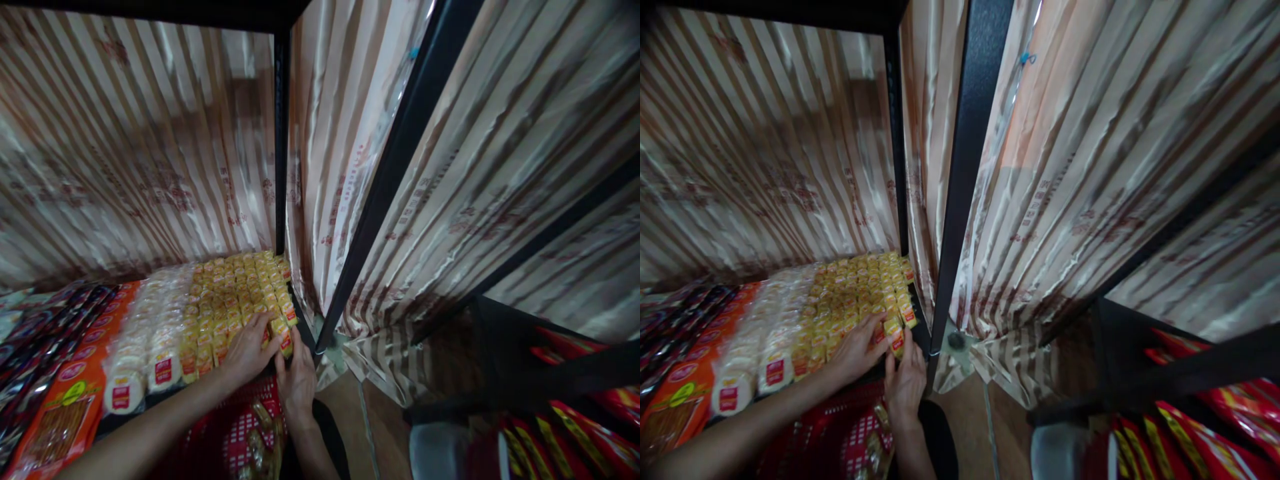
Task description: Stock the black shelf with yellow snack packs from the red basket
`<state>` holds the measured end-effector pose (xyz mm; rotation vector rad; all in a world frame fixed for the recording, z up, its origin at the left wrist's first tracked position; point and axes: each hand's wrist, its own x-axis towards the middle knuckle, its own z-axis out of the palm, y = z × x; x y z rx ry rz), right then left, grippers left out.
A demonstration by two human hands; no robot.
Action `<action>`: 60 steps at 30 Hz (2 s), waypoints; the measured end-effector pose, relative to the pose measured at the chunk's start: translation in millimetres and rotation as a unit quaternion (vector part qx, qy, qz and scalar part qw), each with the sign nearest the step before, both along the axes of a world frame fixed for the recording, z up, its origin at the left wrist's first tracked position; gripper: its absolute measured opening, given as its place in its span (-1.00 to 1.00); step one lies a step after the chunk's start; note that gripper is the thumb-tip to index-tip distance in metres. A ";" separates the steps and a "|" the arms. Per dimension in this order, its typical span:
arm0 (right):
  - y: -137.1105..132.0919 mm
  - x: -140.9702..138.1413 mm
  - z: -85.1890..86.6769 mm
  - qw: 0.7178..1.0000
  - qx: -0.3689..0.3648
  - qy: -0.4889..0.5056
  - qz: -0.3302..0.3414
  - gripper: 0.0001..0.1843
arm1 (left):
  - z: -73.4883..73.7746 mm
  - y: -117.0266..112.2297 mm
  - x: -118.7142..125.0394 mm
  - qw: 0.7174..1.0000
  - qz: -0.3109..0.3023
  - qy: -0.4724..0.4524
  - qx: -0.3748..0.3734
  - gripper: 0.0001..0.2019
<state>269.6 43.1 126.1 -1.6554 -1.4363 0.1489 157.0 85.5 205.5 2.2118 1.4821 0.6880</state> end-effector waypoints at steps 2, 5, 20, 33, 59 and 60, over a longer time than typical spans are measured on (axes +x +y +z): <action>4.0 -0.3 9.9 1.000 0.015 0.003 0.014 -0.48 | -0.7 7.7 1.9 1.000 0.006 -0.023 -0.018 -0.60; 14.7 1.0 22.9 0.999 0.033 0.015 0.039 -0.48 | 5.5 22.7 5.5 0.996 0.029 -0.062 -0.062 -0.62; 89.6 22.7 49.5 0.973 0.054 0.224 -0.007 -0.47 | 35.3 165.1 49.5 0.994 0.083 -0.066 0.023 -0.75; 99.6 23.7 30.2 0.972 0.061 0.225 -0.033 -0.54 | 14.6 189.1 54.6 0.995 0.020 0.093 0.012 -0.71; 163.3 33.2 49.8 0.963 -0.159 0.204 -0.070 -0.43 | 22.4 185.3 75.2 0.950 -0.009 0.313 -0.012 -0.73; 165.0 33.2 50.2 0.962 -0.173 0.198 -0.074 -0.41 | 23.7 185.8 75.0 0.950 -0.014 0.311 -0.008 -0.73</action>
